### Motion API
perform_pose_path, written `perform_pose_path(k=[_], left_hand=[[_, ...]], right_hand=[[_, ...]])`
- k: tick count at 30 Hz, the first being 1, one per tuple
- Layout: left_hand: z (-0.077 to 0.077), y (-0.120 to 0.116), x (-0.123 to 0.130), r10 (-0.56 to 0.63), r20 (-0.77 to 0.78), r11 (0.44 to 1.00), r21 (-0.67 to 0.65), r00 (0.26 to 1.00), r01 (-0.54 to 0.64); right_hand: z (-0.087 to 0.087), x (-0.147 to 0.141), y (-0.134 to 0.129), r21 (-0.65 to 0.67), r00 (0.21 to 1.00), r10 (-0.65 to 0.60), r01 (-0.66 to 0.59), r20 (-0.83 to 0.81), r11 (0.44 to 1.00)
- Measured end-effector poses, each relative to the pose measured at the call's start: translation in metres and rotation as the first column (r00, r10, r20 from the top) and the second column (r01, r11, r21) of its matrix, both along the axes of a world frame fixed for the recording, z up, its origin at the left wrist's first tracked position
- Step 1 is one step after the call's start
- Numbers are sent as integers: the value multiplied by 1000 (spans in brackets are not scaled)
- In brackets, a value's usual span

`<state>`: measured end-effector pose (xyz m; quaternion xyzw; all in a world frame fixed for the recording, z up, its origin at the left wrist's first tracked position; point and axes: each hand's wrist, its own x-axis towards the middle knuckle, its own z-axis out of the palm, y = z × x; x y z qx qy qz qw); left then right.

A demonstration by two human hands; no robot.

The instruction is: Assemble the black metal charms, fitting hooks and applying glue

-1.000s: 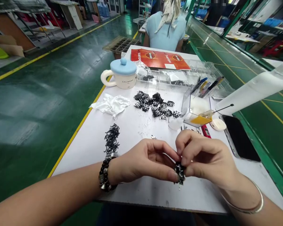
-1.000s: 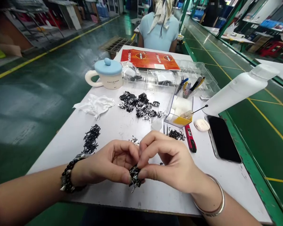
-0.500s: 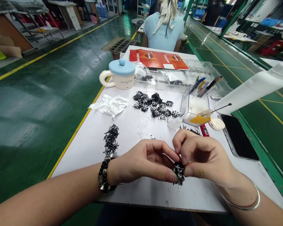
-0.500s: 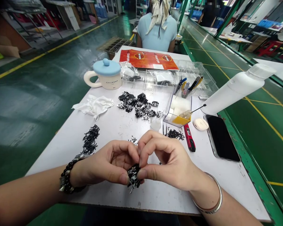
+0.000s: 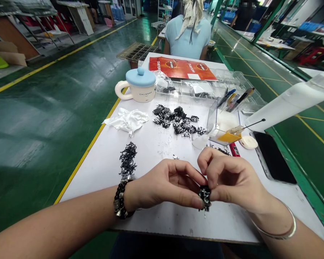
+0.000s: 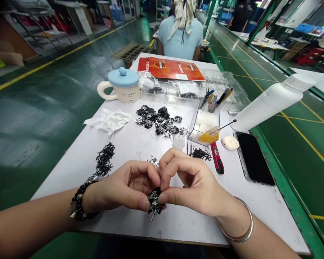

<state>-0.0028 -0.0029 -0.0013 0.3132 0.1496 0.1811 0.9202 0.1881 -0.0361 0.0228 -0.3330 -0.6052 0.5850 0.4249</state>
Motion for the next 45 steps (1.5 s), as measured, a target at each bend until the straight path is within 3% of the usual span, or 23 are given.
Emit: perform_pose_path(k=[5,12,27,39,45], left_hand=[[5,0,1,-17,-70,1000,9,997,18],[5,-1,1,-69,-151,996,49,986,77],[6,0,0,-116,-133,993,18,984,120],[3,1,0,-76,-165,995,52,983,85],[3,1,1,-90,-161,994,42,983,98]], right_hand=[[-1,2,2,-68,995,104,-104,6,992],[3,10,6,47,954,193,-209,230,977],[2,8,2,25,966,206,-212,157,977],[16,8,1,141,878,170,-257,447,956],[9,8,4,44,913,256,-283,317,958]])
